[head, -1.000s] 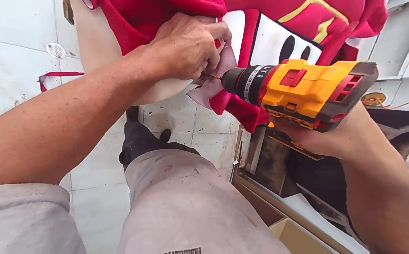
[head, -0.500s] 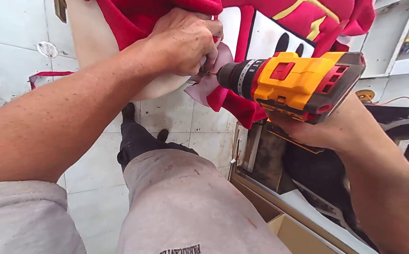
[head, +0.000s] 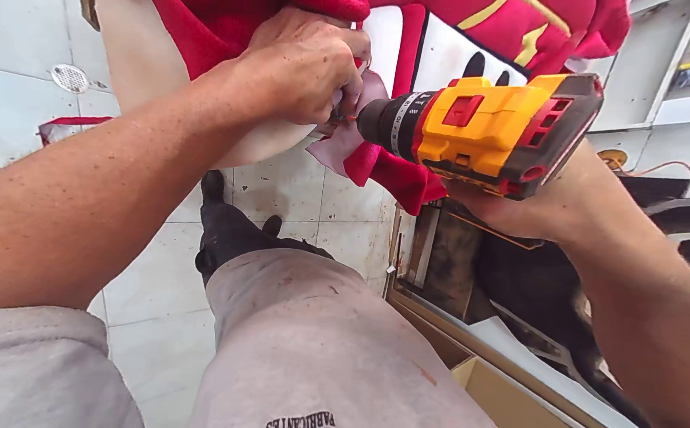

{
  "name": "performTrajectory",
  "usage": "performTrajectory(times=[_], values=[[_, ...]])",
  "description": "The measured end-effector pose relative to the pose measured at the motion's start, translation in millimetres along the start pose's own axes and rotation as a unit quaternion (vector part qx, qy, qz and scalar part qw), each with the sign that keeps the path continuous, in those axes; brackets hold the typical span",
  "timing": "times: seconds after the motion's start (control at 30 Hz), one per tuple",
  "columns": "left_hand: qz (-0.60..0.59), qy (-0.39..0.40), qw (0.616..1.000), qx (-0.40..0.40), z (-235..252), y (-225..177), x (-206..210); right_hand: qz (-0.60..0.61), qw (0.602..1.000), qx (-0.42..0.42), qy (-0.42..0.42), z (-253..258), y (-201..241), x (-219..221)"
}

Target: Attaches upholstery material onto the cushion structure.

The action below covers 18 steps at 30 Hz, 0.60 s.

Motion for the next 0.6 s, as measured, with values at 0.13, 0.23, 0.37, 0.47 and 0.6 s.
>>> performTrajectory(times=[0.13,0.23,0.37,0.47,0.6], values=[[-0.001,0.001,1.000,0.000,0,0,0,0.000,0.999,-0.018,-0.032,-1,-25,4],[0.001,0.005,1.000,-0.007,1,1,1,-0.010,0.999,-0.023,-0.035,0,-23,5],[-0.002,0.007,1.000,-0.003,1,1,1,-0.019,0.999,-0.024,-0.035,2,-23,7],[-0.012,0.005,1.000,0.005,0,-1,1,-0.019,1.000,-0.011,-0.022,7,-26,11],[-0.015,0.000,1.000,0.016,-1,0,2,-0.010,1.000,-0.010,-0.022,10,-25,11]])
Point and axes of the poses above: each hand's wrist, its own z-axis towards the middle knuckle, its own x-axis out of the palm, y = z × x, the point moved 10 cm from there along z, towards the middle knuckle, and after that the axes turned 7 degrees about -z, right-handed, at the moved point
